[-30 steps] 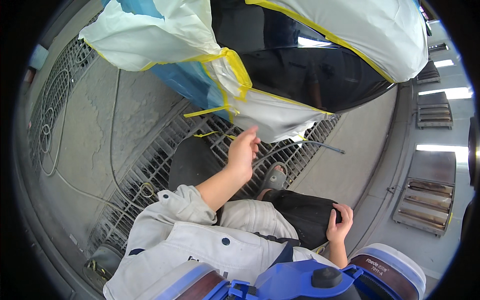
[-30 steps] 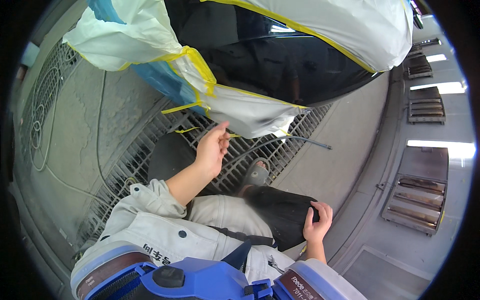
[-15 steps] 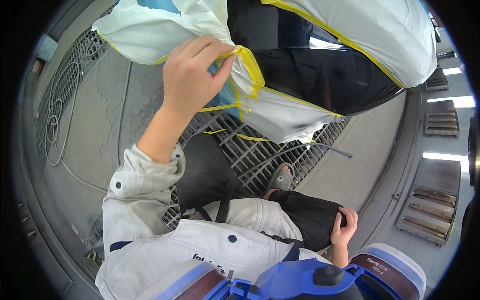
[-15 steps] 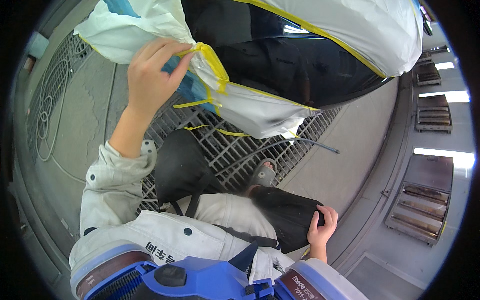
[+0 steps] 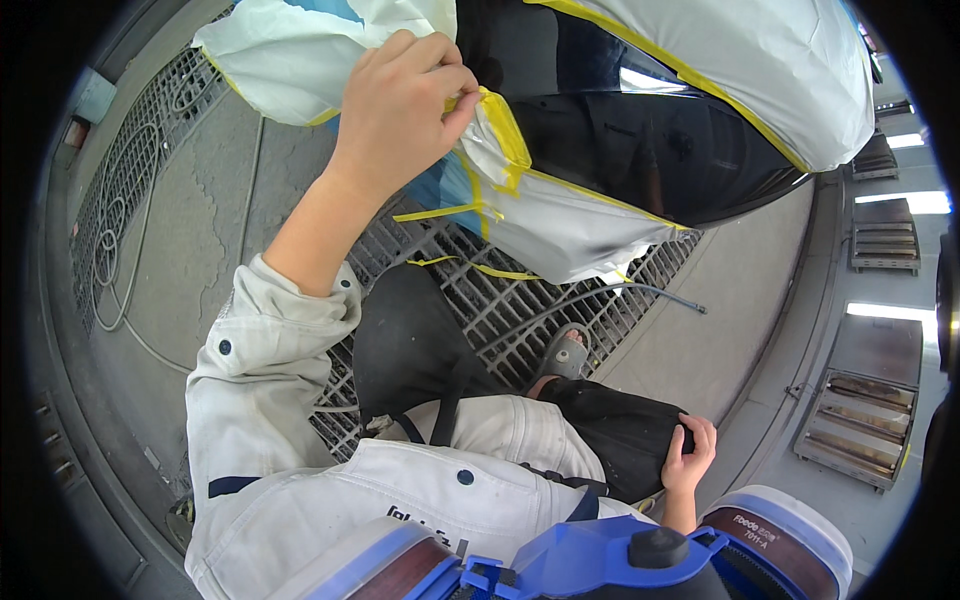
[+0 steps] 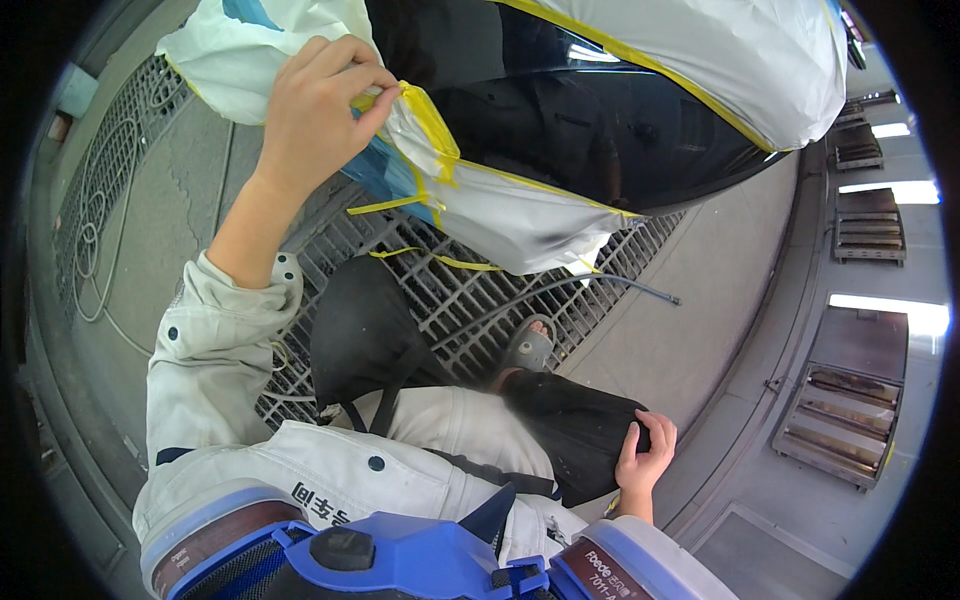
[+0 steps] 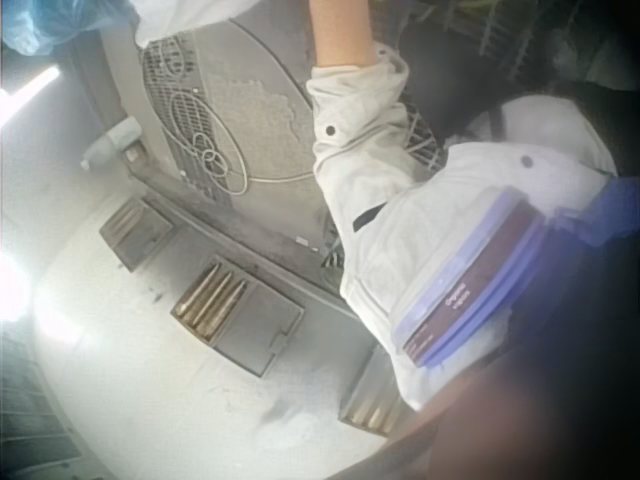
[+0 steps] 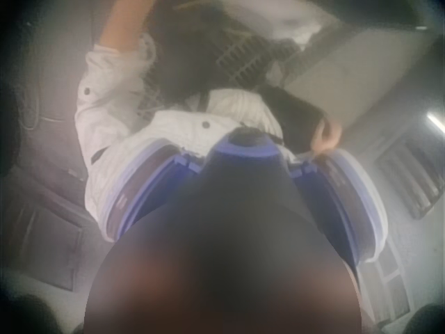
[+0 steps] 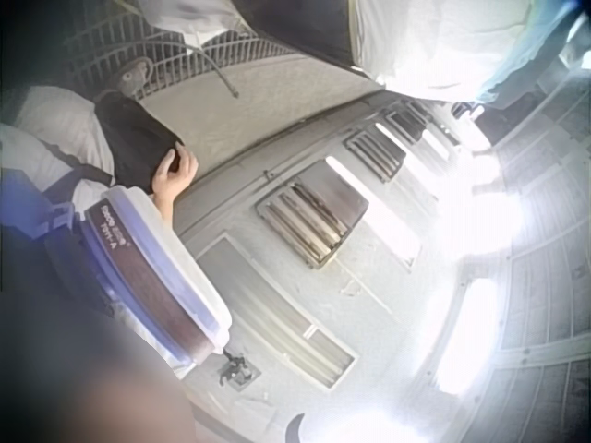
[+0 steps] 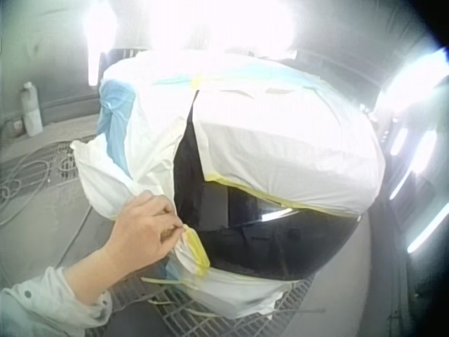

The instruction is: The person applies yellow masking tape over white and blue protective coverings on a large black object, smoothing and overlapping the tape. Then the person picks up a spray gun and sprays the covered object.

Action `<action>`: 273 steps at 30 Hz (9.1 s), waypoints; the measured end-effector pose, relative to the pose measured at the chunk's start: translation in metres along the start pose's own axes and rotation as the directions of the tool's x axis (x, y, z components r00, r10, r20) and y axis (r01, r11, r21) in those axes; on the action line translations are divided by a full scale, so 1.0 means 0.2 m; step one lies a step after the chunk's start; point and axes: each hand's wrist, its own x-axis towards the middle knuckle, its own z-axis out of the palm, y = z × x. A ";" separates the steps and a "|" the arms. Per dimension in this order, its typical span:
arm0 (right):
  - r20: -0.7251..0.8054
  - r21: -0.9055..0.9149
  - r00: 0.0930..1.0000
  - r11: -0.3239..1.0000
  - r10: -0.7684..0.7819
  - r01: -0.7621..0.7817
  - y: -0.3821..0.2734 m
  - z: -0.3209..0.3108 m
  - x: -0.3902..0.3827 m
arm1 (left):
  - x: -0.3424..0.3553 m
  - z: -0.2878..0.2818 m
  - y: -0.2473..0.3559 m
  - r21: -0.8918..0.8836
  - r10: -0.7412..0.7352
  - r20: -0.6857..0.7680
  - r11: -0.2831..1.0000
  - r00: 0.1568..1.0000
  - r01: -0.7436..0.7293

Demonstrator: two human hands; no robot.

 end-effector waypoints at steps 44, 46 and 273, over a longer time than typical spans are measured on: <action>-0.020 -0.003 1.000 1.000 -0.018 0.018 -0.08 0.09 0.08 | -0.15 0.04 -0.57 -0.023 0.126 0.088 0.992 0.988 -0.125; -0.035 -0.005 0.999 1.000 -0.019 0.019 -0.08 0.09 0.08 | -0.16 0.03 -0.59 -0.041 0.143 0.105 0.989 0.984 -0.139; 0.528 0.788 0.840 -0.294 -0.126 -0.540 -0.72 -0.29 -0.79 | -0.20 -1.09 1.61 0.444 0.423 0.807 0.028 -0.413 0.896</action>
